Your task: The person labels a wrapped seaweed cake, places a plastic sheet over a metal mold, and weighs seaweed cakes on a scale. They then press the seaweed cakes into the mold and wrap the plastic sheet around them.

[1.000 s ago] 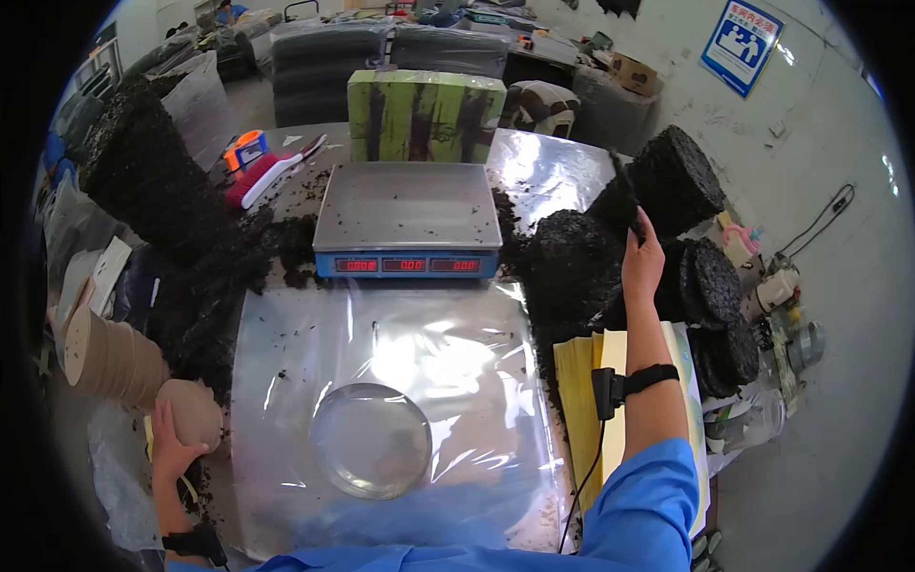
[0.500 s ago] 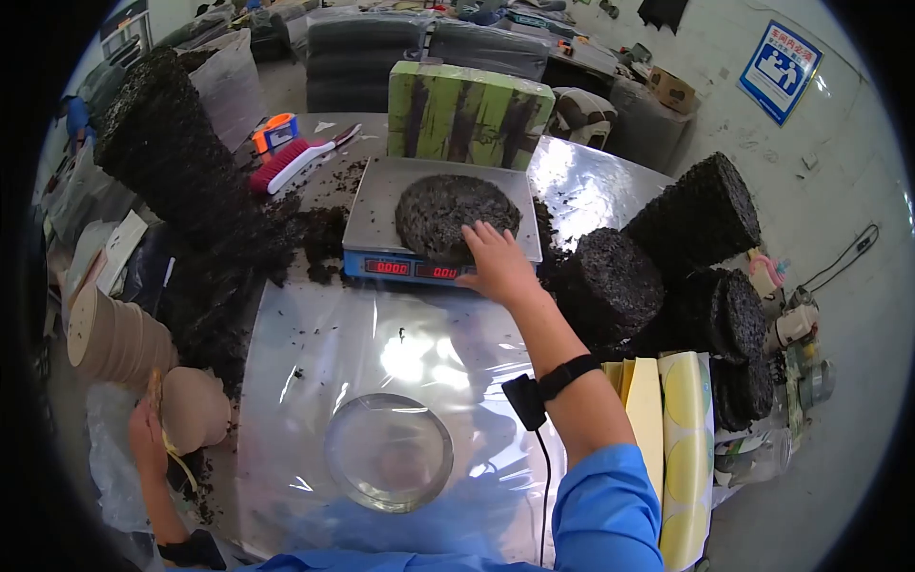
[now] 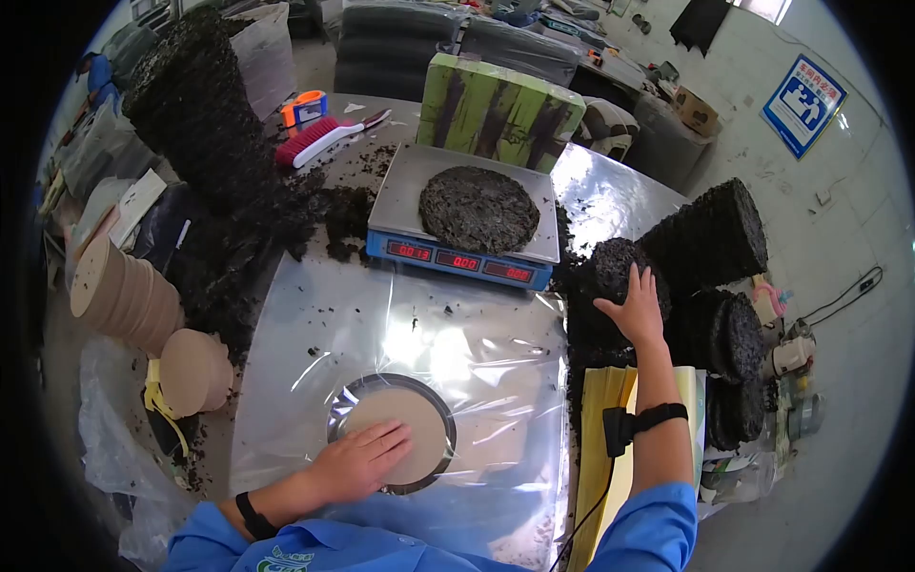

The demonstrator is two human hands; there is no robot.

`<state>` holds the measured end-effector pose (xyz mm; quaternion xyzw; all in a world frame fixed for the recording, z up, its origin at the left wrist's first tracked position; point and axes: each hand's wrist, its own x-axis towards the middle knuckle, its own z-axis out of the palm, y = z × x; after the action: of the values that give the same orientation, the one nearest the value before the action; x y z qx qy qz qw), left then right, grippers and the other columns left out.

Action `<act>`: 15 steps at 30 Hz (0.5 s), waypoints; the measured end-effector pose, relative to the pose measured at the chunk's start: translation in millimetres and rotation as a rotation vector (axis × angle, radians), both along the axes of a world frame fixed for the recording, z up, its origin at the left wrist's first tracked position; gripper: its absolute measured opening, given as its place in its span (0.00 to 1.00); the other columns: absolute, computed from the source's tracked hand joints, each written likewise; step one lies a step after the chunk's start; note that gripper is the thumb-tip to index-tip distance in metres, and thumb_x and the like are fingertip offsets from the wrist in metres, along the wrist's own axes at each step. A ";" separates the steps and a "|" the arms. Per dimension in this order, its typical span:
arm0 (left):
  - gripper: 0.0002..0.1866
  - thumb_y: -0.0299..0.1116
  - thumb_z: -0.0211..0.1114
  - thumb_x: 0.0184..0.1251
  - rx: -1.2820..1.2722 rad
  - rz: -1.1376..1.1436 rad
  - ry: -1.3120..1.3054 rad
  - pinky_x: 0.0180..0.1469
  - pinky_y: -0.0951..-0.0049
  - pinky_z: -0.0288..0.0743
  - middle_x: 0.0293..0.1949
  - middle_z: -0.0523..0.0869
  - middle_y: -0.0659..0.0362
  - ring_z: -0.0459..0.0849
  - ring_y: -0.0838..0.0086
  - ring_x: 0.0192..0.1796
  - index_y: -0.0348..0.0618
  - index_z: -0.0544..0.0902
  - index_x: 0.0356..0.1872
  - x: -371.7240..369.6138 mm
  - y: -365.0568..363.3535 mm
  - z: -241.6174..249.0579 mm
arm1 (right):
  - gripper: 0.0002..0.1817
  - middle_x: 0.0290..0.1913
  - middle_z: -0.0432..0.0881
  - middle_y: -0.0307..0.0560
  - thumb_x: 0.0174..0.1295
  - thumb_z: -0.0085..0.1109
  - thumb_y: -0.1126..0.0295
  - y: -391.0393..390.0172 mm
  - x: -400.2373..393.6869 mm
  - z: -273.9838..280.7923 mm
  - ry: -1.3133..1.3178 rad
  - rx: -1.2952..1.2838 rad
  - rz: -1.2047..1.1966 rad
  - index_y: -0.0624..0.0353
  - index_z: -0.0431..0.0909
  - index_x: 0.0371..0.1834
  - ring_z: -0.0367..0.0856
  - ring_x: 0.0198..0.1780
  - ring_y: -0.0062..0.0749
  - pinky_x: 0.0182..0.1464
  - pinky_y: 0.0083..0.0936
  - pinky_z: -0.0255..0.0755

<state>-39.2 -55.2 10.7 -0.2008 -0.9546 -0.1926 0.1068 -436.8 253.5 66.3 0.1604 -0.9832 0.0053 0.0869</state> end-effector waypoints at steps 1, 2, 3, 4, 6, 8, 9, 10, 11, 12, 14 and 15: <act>0.26 0.39 0.66 0.59 0.019 -0.016 -0.085 0.68 0.63 0.68 0.63 0.79 0.54 0.74 0.63 0.68 0.42 0.79 0.59 -0.8 -0.5 7.1 | 0.49 0.76 0.59 0.62 0.55 0.69 0.46 4.1 0.3 -7.3 -0.002 -0.008 0.000 0.58 0.58 0.76 0.55 0.77 0.55 0.75 0.41 0.57; 0.28 0.43 0.68 0.57 0.034 -0.033 -0.168 0.68 0.62 0.67 0.64 0.77 0.53 0.72 0.63 0.70 0.41 0.79 0.58 -3.5 -2.7 12.2 | 0.48 0.75 0.60 0.60 0.56 0.69 0.46 6.3 -0.7 -13.3 -0.084 -0.015 -0.026 0.55 0.58 0.76 0.57 0.76 0.54 0.74 0.42 0.57; 0.28 0.43 0.68 0.57 0.024 -0.036 -0.166 0.68 0.62 0.67 0.64 0.77 0.53 0.72 0.63 0.70 0.41 0.79 0.58 -5.5 -4.1 12.2 | 0.47 0.75 0.62 0.57 0.56 0.69 0.46 7.9 -3.4 -17.4 -0.165 -0.021 -0.054 0.52 0.59 0.76 0.58 0.76 0.53 0.74 0.42 0.58; 0.31 0.45 0.71 0.55 0.068 -0.027 -0.157 0.70 0.60 0.66 0.65 0.76 0.53 0.71 0.61 0.70 0.41 0.79 0.58 -4.5 -2.8 9.4 | 0.43 0.68 0.72 0.57 0.57 0.68 0.46 10.3 -6.1 -21.1 -0.060 -0.029 -0.002 0.49 0.64 0.73 0.69 0.69 0.53 0.69 0.42 0.65; 0.33 0.48 0.73 0.52 0.124 -0.037 -0.158 0.71 0.57 0.64 0.66 0.75 0.53 0.70 0.59 0.71 0.42 0.80 0.58 -3.2 0.6 6.5 | 0.41 0.64 0.76 0.59 0.57 0.67 0.47 11.8 -7.3 -2.6 -0.147 -0.051 -0.002 0.51 0.67 0.72 0.73 0.65 0.53 0.66 0.42 0.68; 0.33 0.49 0.74 0.52 0.064 0.035 -0.170 0.71 0.56 0.64 0.65 0.76 0.52 0.71 0.58 0.70 0.41 0.80 0.58 -4.7 3.4 7.8 | 0.36 0.51 0.84 0.61 0.57 0.67 0.48 19.7 -10.0 5.3 -0.183 -0.095 0.029 0.52 0.72 0.68 0.81 0.54 0.54 0.57 0.42 0.74; 0.33 0.49 0.74 0.52 0.072 0.002 -0.165 0.71 0.56 0.64 0.65 0.76 0.52 0.71 0.58 0.70 0.41 0.80 0.58 -7.1 4.3 7.7 | 0.35 0.50 0.84 0.61 0.58 0.66 0.48 21.2 -8.6 3.1 -0.134 -0.100 0.055 0.50 0.73 0.67 0.81 0.54 0.54 0.57 0.41 0.74; 0.33 0.50 0.73 0.52 0.047 0.013 -0.168 0.71 0.58 0.63 0.64 0.77 0.52 0.71 0.60 0.70 0.42 0.80 0.57 -7.8 3.6 7.6 | 0.34 0.50 0.84 0.61 0.58 0.66 0.49 11.9 -1.3 7.8 -0.159 -0.084 0.006 0.50 0.73 0.67 0.81 0.54 0.54 0.57 0.41 0.74; 0.33 0.50 0.73 0.52 0.018 0.031 -0.172 0.71 0.59 0.62 0.64 0.77 0.53 0.72 0.61 0.69 0.43 0.80 0.57 -8.6 4.0 7.6 | 0.34 0.49 0.84 0.61 0.57 0.66 0.49 6.1 2.0 12.5 -0.188 -0.073 -0.035 0.50 0.74 0.67 0.81 0.54 0.54 0.57 0.41 0.74; 0.33 0.50 0.73 0.52 0.016 0.017 -0.172 0.71 0.59 0.62 0.64 0.77 0.53 0.72 0.61 0.69 0.43 0.80 0.57 -9.1 5.3 7.6 | 0.34 0.49 0.84 0.61 0.57 0.66 0.49 10.8 -3.3 13.0 -0.187 -0.075 -0.049 0.50 0.74 0.67 0.81 0.54 0.54 0.57 0.41 0.74; 0.32 0.50 0.74 0.50 -0.005 0.032 -0.145 0.71 0.59 0.62 0.63 0.78 0.53 0.73 0.61 0.69 0.43 0.81 0.56 -8.8 4.2 8.7 | 0.36 0.51 0.84 0.60 0.57 0.66 0.50 16.2 -12.2 7.3 -0.182 -0.077 -0.025 0.51 0.71 0.69 0.81 0.54 0.53 0.58 0.40 0.74; 0.32 0.50 0.74 0.50 -0.005 0.029 -0.145 0.71 0.59 0.62 0.63 0.78 0.53 0.73 0.61 0.69 0.43 0.81 0.56 -8.9 3.8 8.9 | 0.36 0.51 0.84 0.60 0.57 0.66 0.50 19.0 -11.5 4.4 -0.182 -0.077 -0.028 0.51 0.71 0.69 0.81 0.54 0.53 0.58 0.40 0.74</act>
<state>-48.1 -51.4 19.6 -0.1728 -0.9631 -0.2026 0.0396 -448.3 272.4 70.7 0.1422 -0.9882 0.0567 0.0033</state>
